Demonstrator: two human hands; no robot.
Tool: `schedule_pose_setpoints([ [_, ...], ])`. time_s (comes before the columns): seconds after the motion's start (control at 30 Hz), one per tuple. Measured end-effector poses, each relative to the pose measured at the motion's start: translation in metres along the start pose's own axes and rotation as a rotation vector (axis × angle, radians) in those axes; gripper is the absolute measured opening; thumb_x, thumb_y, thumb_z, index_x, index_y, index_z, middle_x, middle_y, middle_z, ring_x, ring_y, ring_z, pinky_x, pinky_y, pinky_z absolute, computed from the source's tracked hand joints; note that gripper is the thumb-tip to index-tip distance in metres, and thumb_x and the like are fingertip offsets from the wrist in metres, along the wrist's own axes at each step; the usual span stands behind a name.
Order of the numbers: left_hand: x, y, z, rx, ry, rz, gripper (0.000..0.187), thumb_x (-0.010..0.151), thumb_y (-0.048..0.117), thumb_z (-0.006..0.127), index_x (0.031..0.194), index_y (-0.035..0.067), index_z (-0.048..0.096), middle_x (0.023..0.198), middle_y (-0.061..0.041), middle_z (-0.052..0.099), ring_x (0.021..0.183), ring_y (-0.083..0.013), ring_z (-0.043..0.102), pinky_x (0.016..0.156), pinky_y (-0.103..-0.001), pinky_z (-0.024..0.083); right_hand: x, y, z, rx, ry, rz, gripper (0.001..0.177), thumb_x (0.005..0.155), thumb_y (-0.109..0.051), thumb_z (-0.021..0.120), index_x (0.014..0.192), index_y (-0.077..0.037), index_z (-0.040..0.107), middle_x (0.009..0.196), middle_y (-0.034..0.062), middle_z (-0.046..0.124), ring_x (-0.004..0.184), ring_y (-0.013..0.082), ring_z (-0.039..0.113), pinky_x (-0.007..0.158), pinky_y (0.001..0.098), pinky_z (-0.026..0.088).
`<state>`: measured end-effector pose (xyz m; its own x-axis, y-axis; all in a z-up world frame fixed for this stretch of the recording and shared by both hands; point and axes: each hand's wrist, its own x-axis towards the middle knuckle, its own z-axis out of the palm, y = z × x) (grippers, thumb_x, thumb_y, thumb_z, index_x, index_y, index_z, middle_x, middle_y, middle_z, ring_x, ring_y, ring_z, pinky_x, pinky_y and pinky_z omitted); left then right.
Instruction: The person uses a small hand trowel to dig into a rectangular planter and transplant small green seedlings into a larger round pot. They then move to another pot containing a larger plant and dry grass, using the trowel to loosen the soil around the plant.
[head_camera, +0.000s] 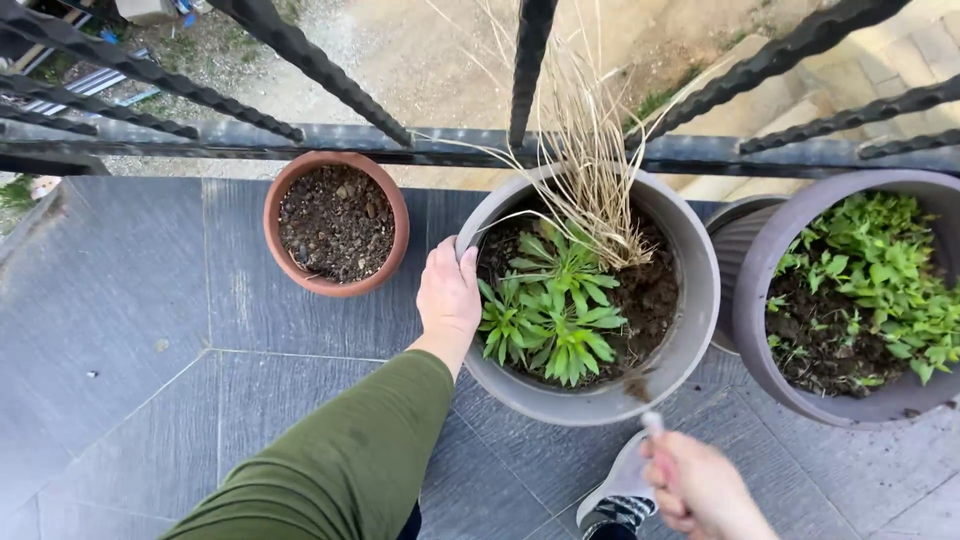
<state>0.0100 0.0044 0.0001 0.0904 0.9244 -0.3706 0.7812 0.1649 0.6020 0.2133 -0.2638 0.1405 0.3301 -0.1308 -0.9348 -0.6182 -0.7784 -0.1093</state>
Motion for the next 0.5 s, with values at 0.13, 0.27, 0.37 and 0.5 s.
schedule_pose_setpoints([
  [0.13,-0.012,-0.005,0.013,0.03,0.005,0.027,0.045,0.101,0.045,0.046,0.133,0.015,0.057,0.119,-0.017,0.064,0.106,-0.0434,0.063,0.088,-0.058,0.048,0.024,-0.018,0.027,0.114,-0.066,0.024,0.024,0.102,-0.024,0.061,0.086,-0.007,0.059,0.067,0.0044,0.053,0.047,0.0086,0.034,0.038,0.0231,0.022],
  [0.27,-0.005,-0.003,0.005,0.029,0.026,0.039,0.042,0.101,0.043,0.046,0.131,0.014,0.057,0.117,-0.018,0.064,0.107,-0.0436,0.063,0.089,-0.058,0.048,0.038,-0.019,0.047,0.079,-0.092,-0.081,0.03,0.102,-0.034,0.056,0.089,-0.007,0.055,0.064,0.0053,0.046,0.039,0.009,0.027,0.035,0.0242,0.011],
  [0.37,-0.009,-0.004,0.002,0.039,0.061,0.029,0.037,0.101,0.041,0.051,0.125,0.015,0.059,0.11,-0.018,0.065,0.099,-0.0451,0.063,0.085,-0.057,0.048,-0.035,0.009,0.03,-0.182,-0.044,-0.254,0.052,0.102,-0.034,0.055,0.06,-0.008,0.042,0.041,0.0083,0.036,0.034,0.0185,0.025,0.037,0.0365,0.015],
  [0.5,-0.006,-0.005,0.005,-0.013,-0.031,0.009,0.046,0.1,0.045,0.047,0.134,0.016,0.058,0.123,-0.016,0.064,0.111,-0.042,0.063,0.092,-0.056,0.048,-0.038,-0.011,0.051,-0.101,0.041,0.073,0.026,0.095,-0.023,0.054,0.094,0.0,0.067,0.063,0.0124,0.046,0.045,0.0189,0.031,0.04,0.0301,0.016],
])
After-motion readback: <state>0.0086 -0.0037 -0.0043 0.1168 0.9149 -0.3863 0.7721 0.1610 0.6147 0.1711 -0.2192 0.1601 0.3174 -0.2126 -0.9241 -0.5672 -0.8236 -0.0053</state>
